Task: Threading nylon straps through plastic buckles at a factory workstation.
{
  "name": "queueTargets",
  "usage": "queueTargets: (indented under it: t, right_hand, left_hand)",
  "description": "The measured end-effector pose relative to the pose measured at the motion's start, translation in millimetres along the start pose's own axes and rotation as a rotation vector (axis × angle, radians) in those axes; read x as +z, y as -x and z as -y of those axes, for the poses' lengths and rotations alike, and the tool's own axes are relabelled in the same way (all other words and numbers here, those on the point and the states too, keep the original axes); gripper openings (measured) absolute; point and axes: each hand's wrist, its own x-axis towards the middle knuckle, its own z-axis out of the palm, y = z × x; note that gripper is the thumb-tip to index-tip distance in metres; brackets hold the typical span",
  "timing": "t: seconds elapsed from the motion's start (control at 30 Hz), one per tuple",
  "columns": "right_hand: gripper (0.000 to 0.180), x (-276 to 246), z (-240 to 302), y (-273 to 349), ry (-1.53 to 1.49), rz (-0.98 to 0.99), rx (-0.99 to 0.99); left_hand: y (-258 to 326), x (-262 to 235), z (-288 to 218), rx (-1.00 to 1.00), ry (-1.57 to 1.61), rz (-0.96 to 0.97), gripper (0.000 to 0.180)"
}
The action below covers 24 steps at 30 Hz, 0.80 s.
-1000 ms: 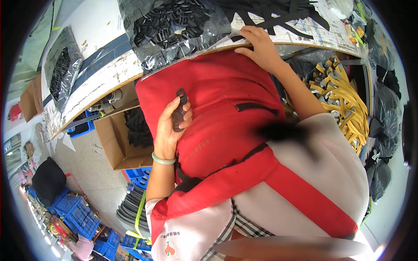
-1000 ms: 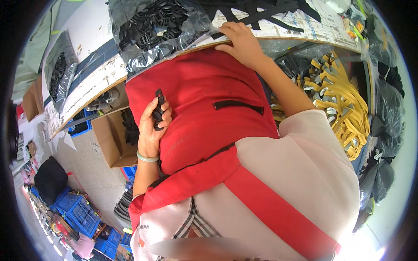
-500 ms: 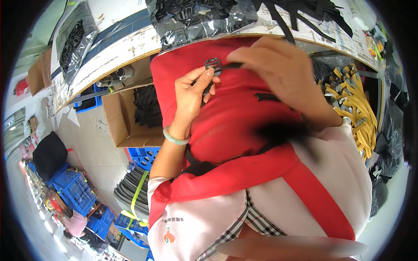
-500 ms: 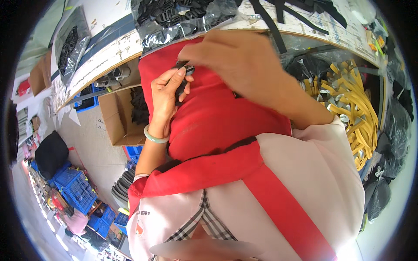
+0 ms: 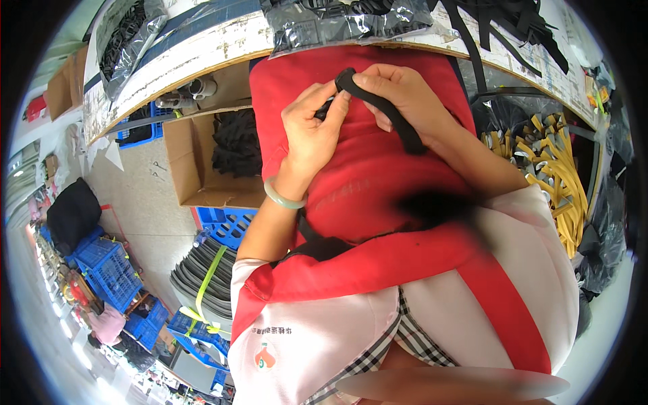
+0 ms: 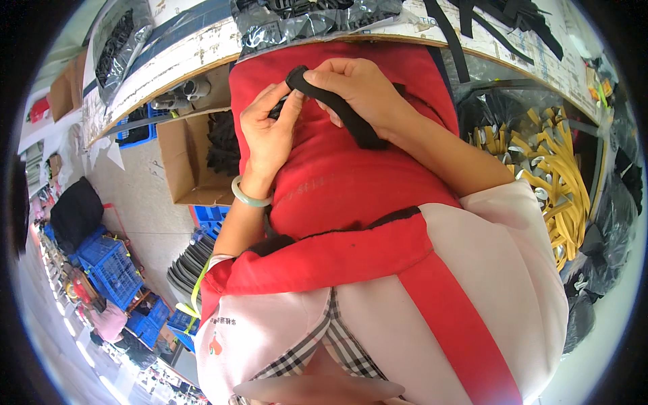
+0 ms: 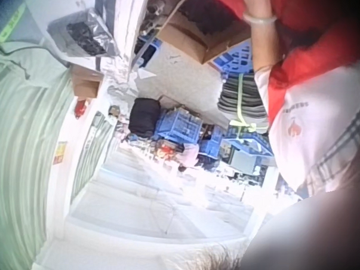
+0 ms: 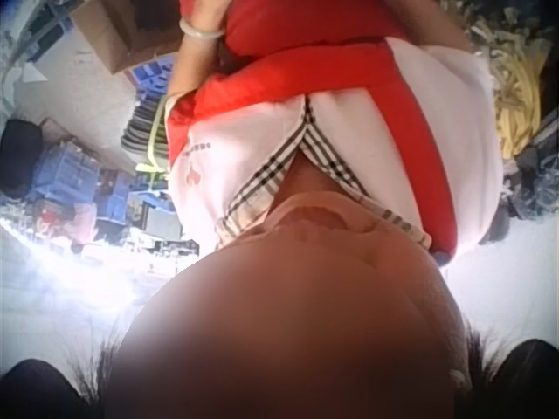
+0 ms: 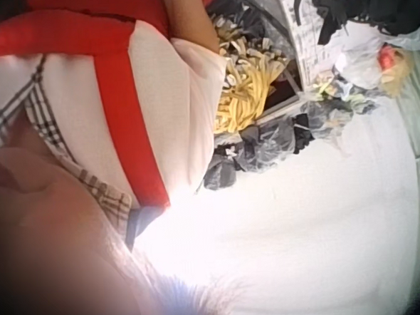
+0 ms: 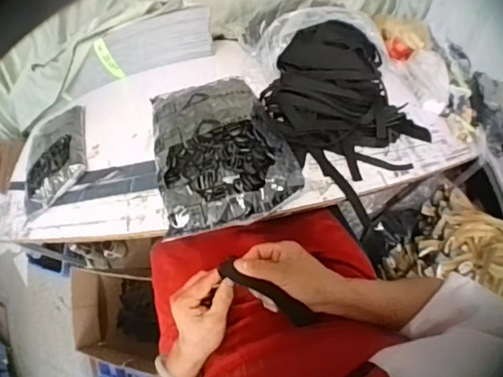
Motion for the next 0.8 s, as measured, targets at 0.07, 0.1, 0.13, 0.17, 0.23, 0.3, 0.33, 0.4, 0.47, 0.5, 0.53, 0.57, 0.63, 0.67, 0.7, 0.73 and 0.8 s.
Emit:
queueTargets:
  t: [0.07, 0.1, 0.13, 0.17, 0.23, 0.3, 0.33, 0.4, 0.47, 0.5, 0.53, 0.57, 0.63, 0.67, 0.7, 0.73, 0.8]
  right_hand:
    - [0.024, -2.7, -0.9, -2.8, -0.099, 0.047, -0.012]
    - [0.025, -3.7, -1.5, -3.7, -0.200, 0.093, -0.028]
    - [0.025, -3.5, -2.4, -3.8, -0.200, 0.093, -0.025]
    - [0.025, -2.2, -3.5, -4.6, -0.133, 0.059, -0.046]
    - [0.025, 0.2, -7.5, -6.9, -0.068, 0.026, -0.066]
    - [0.027, 1.0, -14.4, -11.8, 0.067, -0.060, -0.143]
    - [0.027, 0.2, -15.8, -13.8, 0.067, -0.058, -0.143]
    - [0.031, -2.0, -17.7, -16.4, 0.027, -0.005, -0.123]
    - [0.031, -10.5, -16.8, -19.5, -0.032, 0.086, -0.053]
    - [0.031, -13.3, -16.2, -19.6, -0.092, 0.174, 0.015]
    - [0.031, -13.7, -13.3, -17.9, -0.091, 0.174, 0.016]
    - [0.028, -13.9, -7.7, -16.0, -0.057, 0.177, -0.004]
    - [0.025, -14.1, -6.1, -15.6, -0.024, 0.180, -0.021]
    - [0.022, -13.5, -6.7, -15.5, 0.072, 0.169, -0.090]
    - [0.020, -13.0, -7.6, -15.6, 0.169, 0.159, -0.158]
    - [0.020, -13.5, -12.2, -16.9, 0.170, 0.160, -0.156]
    - [0.019, -13.7, -22.1, -20.5, 0.676, -0.011, -0.647]
  left_hand:
    - [-2.6, -2.7, -3.1, 0.022, -0.077, 0.021, 0.017]
    - [-3.1, -3.4, -4.4, 0.046, -0.155, 0.046, 0.017]
    - [-2.1, -2.8, -3.5, 0.043, -0.154, 0.045, 0.017]
    - [-1.6, -2.6, -1.8, 0.029, -0.155, 0.041, 0.017]
    - [-0.4, -3.5, 0.5, 0.015, -0.157, 0.039, 0.016]
    - [-0.1, -4.7, 2.8, 0.035, -0.212, 0.024, 0.015]
    - [-0.7, -5.0, 4.0, 0.035, -0.213, 0.023, 0.015]
    - [-0.3, -4.9, 6.1, 0.193, -0.254, 0.045, 0.017]
    - [-1.1, -7.1, 13.1, 0.195, -0.205, 0.071, 0.016]
    - [-1.6, -8.3, 14.5, 0.198, -0.154, 0.099, 0.016]
    - [1.7, -9.8, 12.5, 0.197, -0.153, 0.099, 0.016]
    - [4.7, -11.5, 3.9, -0.187, 0.199, 0.075, 0.016]
    - [4.6, -14.1, 0.5, -0.656, 0.741, 0.004, 0.019]
    - [3.9, -15.6, 4.3, -0.656, 0.742, 0.001, 0.019]
    - [3.7, -16.6, 10.0, -0.747, 0.813, 0.040, 0.020]
    - [4.1, -17.0, 13.0, -0.839, 0.883, 0.080, 0.021]
    - [1.6, -11.4, 6.4, -0.853, 0.869, 0.025, 0.020]
